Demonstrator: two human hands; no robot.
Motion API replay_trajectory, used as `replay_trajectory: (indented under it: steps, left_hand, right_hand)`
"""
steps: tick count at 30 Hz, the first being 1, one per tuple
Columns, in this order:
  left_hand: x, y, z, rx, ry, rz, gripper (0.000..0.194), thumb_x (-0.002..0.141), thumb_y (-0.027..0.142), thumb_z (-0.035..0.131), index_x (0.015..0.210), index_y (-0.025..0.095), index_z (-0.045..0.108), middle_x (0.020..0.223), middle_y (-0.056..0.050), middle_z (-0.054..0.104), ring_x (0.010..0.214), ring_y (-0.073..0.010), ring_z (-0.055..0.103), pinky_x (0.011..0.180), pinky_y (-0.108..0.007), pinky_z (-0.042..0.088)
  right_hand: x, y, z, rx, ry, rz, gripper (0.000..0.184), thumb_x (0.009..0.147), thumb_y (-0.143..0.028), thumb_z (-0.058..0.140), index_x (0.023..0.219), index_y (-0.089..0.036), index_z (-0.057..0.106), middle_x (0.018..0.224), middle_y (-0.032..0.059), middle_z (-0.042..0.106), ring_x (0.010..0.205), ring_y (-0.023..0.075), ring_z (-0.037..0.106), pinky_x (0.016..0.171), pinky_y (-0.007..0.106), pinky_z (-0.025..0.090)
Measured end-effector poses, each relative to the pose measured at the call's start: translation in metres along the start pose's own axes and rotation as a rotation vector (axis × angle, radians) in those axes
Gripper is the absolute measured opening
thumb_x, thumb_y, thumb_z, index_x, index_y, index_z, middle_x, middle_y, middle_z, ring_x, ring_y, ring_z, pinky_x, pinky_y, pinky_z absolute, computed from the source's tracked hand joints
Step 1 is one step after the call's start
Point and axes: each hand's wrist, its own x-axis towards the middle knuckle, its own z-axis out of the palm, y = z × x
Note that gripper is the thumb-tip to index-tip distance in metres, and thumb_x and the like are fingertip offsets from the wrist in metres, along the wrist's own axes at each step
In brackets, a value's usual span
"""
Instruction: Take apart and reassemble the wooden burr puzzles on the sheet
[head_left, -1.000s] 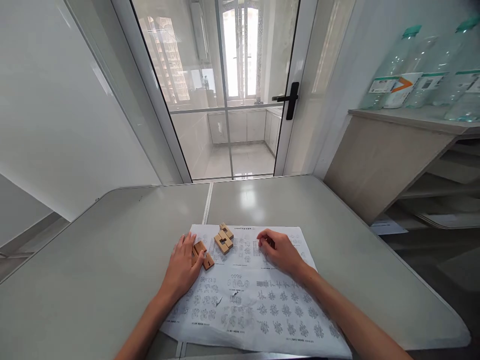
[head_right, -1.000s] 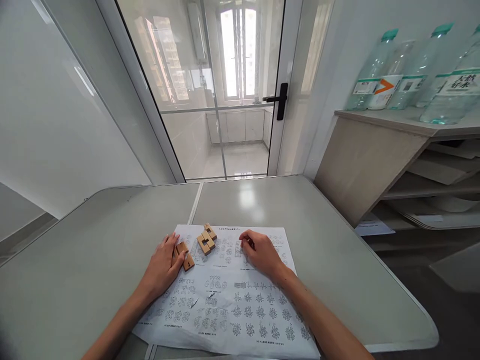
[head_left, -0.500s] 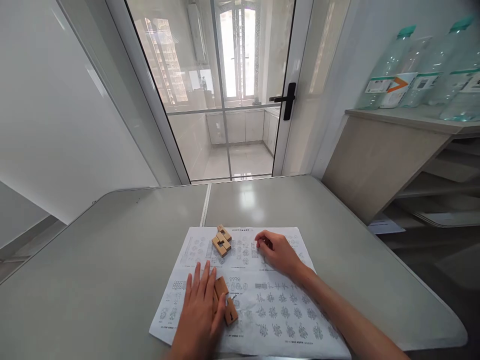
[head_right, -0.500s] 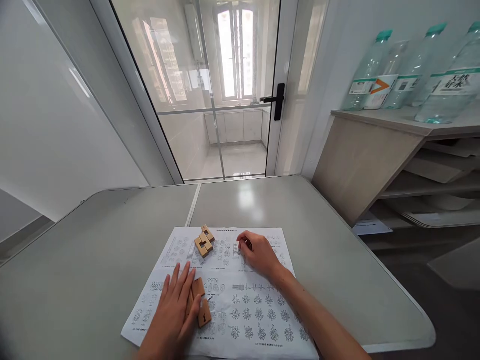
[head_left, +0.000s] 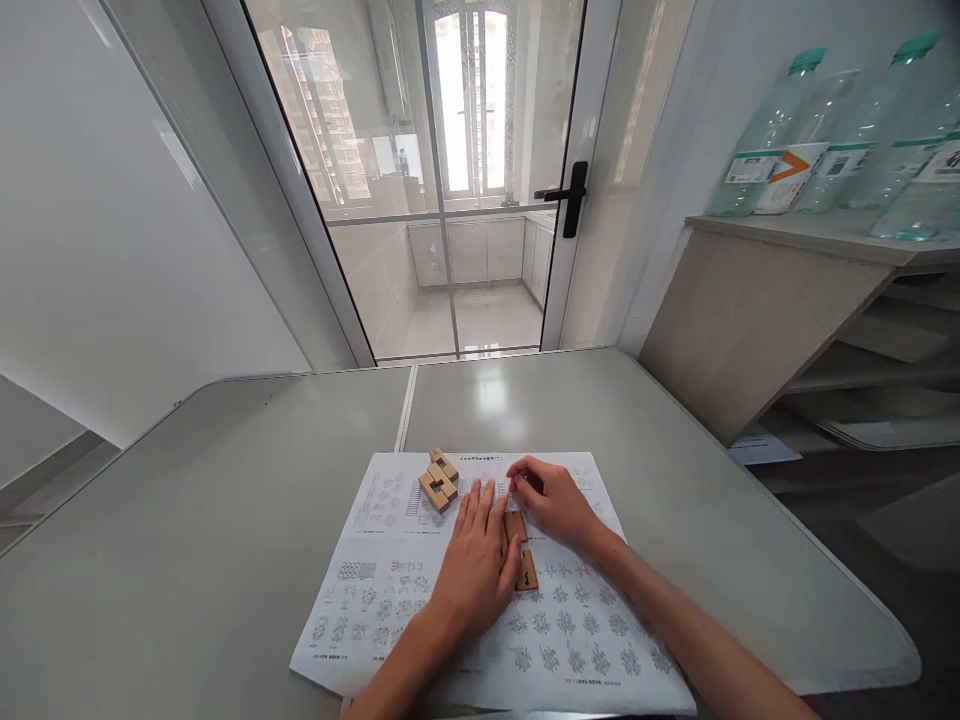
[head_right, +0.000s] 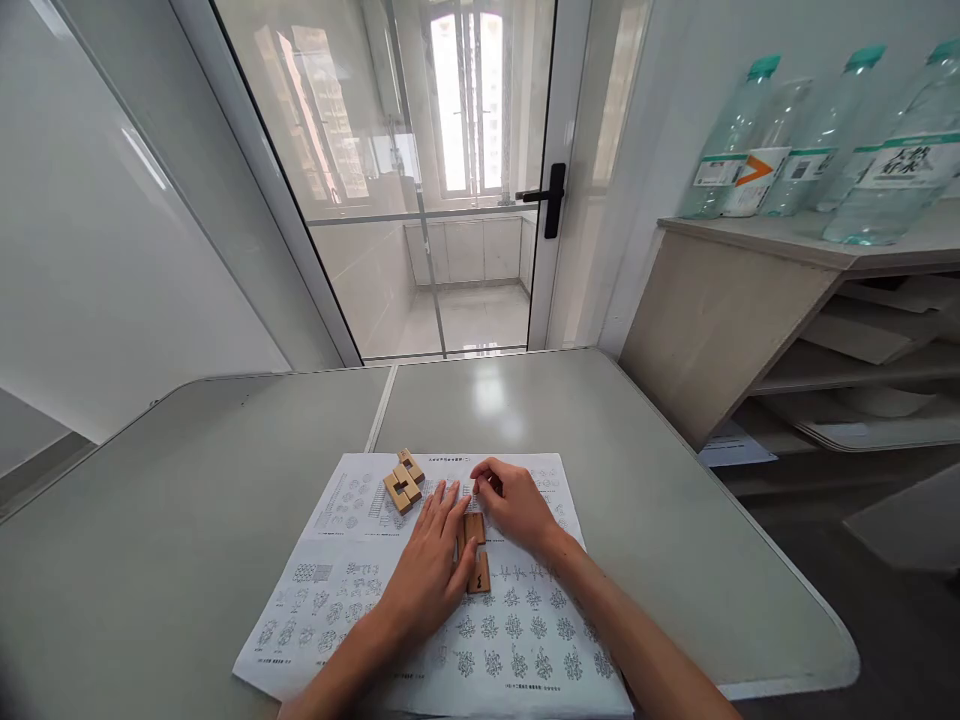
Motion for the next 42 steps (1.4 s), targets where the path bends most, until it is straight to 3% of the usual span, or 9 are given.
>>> replay_trajectory:
  steps: [5, 11, 18, 22, 24, 28, 31, 37, 42]
  left_hand:
    - [0.031, -0.005, -0.009, -0.204, -0.013, -0.008, 0.055, 0.103, 0.035, 0.055, 0.154, 0.022, 0.041, 0.167, -0.016, 0.041, 0.160, -0.0349, 0.030, 0.127, -0.063, 0.034]
    - [0.037, -0.020, -0.037, -0.511, -0.053, -0.082, 0.038, 0.109, 0.036, 0.044, 0.144, 0.024, 0.053, 0.144, -0.012, 0.064, 0.134, -0.0277, 0.062, 0.115, -0.050, 0.051]
    - [0.030, -0.040, -0.044, -0.522, 0.016, -0.114, 0.032, 0.107, 0.030, 0.044, 0.134, 0.023, 0.058, 0.139, -0.012, 0.066, 0.131, -0.0281, 0.062, 0.116, -0.049, 0.049]
    - [0.027, -0.047, -0.054, -0.488, -0.024, -0.047, 0.033, 0.104, 0.035, 0.053, 0.134, 0.023, 0.060, 0.136, -0.012, 0.068, 0.129, -0.0287, 0.064, 0.114, -0.049, 0.051]
    - [0.023, -0.049, -0.061, -0.468, -0.078, 0.009, 0.043, 0.098, 0.040, 0.064, 0.139, 0.025, 0.058, 0.138, -0.012, 0.067, 0.129, -0.0299, 0.064, 0.112, -0.049, 0.053]
    - [0.017, -0.054, -0.072, -0.416, -0.172, 0.096, 0.088, 0.074, 0.048, 0.090, 0.150, 0.029, 0.050, 0.149, -0.012, 0.060, 0.136, -0.0345, 0.060, 0.115, -0.054, 0.051]
    - [0.016, -0.055, -0.071, -0.363, -0.194, 0.140, 0.107, 0.060, 0.052, 0.098, 0.152, 0.029, 0.048, 0.152, -0.013, 0.057, 0.140, -0.0364, 0.055, 0.118, -0.056, 0.047]
    - [0.018, -0.048, -0.065, -0.286, -0.157, 0.169, 0.097, 0.070, 0.051, 0.093, 0.153, 0.031, 0.046, 0.150, -0.012, 0.059, 0.140, -0.0359, 0.056, 0.117, -0.056, 0.047]
    - [0.021, -0.036, -0.058, -0.283, -0.134, 0.191, 0.088, 0.077, 0.046, 0.089, 0.151, 0.028, 0.046, 0.147, -0.011, 0.061, 0.137, -0.0335, 0.057, 0.114, -0.052, 0.050]
  right_hand:
    - [0.002, 0.001, -0.004, 0.038, 0.009, 0.007, 0.021, 0.100, -0.034, 0.053, 0.098, -0.022, 0.070, 0.082, 0.0007, 0.073, 0.070, 0.0174, 0.064, 0.069, 0.030, 0.051]
    - [-0.001, -0.005, -0.010, -0.014, -0.018, 0.005, 0.018, 0.098, -0.036, 0.058, 0.099, -0.022, 0.069, 0.086, 0.0015, 0.072, 0.071, 0.0171, 0.062, 0.067, 0.030, 0.050]
    - [-0.003, -0.001, -0.017, -0.156, -0.098, -0.087, 0.011, 0.096, -0.030, 0.063, 0.097, -0.023, 0.071, 0.088, 0.0017, 0.070, 0.076, 0.0177, 0.061, 0.070, 0.031, 0.049]
    - [-0.001, -0.001, -0.028, -0.163, -0.186, -0.172, 0.009, 0.094, -0.026, 0.068, 0.099, -0.024, 0.074, 0.105, 0.0047, 0.073, 0.101, 0.0224, 0.066, 0.094, 0.037, 0.052]
    - [0.000, -0.001, -0.034, -0.157, -0.236, -0.180, 0.012, 0.092, -0.027, 0.072, 0.103, -0.026, 0.075, 0.114, 0.0055, 0.072, 0.113, 0.0249, 0.064, 0.104, 0.041, 0.049]
    - [0.000, 0.000, -0.045, -0.173, -0.330, -0.145, 0.026, 0.085, -0.033, 0.082, 0.110, -0.029, 0.076, 0.127, 0.0065, 0.068, 0.124, 0.0284, 0.059, 0.111, 0.046, 0.047]
    - [-0.001, 0.000, -0.049, -0.190, -0.341, -0.127, 0.033, 0.080, -0.036, 0.088, 0.111, -0.030, 0.077, 0.131, 0.0067, 0.065, 0.128, 0.0296, 0.057, 0.113, 0.048, 0.047]
    - [-0.002, 0.004, -0.045, -0.231, -0.320, -0.147, 0.028, 0.082, -0.037, 0.088, 0.108, -0.031, 0.078, 0.131, 0.0068, 0.064, 0.128, 0.0295, 0.057, 0.111, 0.048, 0.049]
    - [0.001, 0.016, -0.038, -0.246, -0.225, -0.168, 0.026, 0.089, -0.034, 0.080, 0.115, -0.029, 0.078, 0.125, 0.0075, 0.067, 0.121, 0.0271, 0.062, 0.108, 0.046, 0.051]
